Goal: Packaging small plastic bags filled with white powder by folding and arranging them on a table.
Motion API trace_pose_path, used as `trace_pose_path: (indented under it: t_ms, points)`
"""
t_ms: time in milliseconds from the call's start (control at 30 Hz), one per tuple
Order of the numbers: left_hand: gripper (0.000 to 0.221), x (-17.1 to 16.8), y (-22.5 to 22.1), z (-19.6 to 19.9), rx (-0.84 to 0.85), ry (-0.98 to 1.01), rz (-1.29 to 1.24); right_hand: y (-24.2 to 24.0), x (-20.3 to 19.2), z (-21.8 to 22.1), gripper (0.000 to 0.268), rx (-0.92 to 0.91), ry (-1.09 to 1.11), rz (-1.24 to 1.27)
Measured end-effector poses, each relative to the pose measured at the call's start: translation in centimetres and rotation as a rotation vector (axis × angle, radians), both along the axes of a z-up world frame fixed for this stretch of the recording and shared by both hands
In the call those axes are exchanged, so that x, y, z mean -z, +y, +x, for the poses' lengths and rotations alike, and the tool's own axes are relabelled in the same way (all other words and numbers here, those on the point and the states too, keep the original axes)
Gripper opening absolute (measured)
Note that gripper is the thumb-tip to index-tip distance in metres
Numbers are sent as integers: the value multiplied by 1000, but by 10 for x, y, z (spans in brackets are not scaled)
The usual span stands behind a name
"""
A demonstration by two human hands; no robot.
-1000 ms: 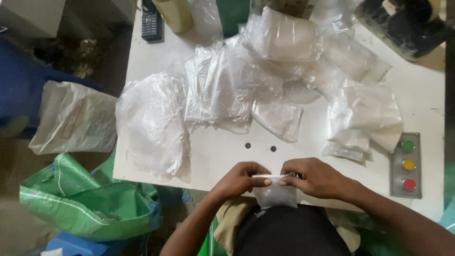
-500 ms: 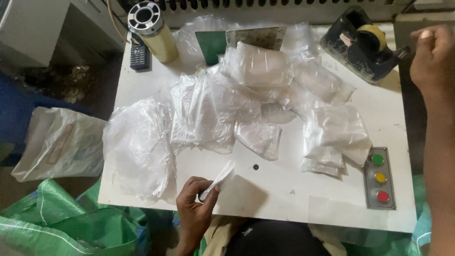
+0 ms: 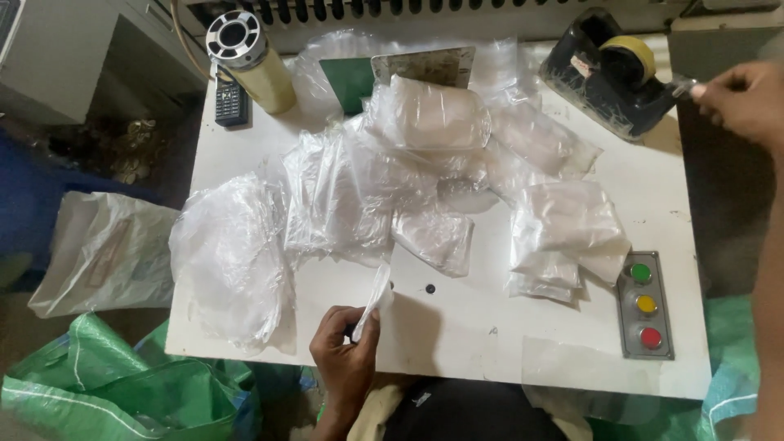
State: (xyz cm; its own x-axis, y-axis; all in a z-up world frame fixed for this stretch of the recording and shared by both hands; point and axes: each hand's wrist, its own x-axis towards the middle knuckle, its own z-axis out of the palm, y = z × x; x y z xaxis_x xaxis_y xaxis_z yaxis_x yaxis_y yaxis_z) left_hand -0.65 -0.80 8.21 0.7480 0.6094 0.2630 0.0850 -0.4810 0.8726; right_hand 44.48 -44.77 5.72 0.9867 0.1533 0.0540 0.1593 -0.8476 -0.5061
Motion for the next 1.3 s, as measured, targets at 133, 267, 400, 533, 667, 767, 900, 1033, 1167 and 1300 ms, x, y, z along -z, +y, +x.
trace_pose_path:
  t_ms: [133, 267, 400, 533, 667, 767, 900, 1033, 1167, 1300]
  points:
    - [10, 6, -13, 3, 18, -111, 100, -26, 90, 12, 40, 166, 52, -281]
    - [7, 28, -40, 6, 93, -178, 134, 42, 45, -94, 25, 91, 13, 22]
    - [5, 55, -59, 13, 308, -201, 563, 153, -60, -230, 18, -66, 479, 347]
    - [4, 88, -66, 15, 262, -190, 790, 227, -35, -295, 29, -258, 874, 535]
    - [4, 55, -52, 8, 231, -190, 245, 244, -3, -328, 36, -171, 970, 590]
    - [15, 44, -43, 3, 281, -20, -637, 239, 18, -344, 38, -178, 834, 581]
    - [16, 62, -55, 10, 332, 72, -1438, 199, 55, -357, 65, -305, 636, 852]
    - [56, 13, -68, 38, 563, 43, -1274, 146, -8, -323, 23, -176, 426, 894]
    - [100, -26, -71, 83, 657, 404, -869, 97, -28, -254, 25, 8, 200, 590]
    - [114, 18, -100, 130, 599, 532, -782, 133, -87, -232, 77, 52, 336, 125]
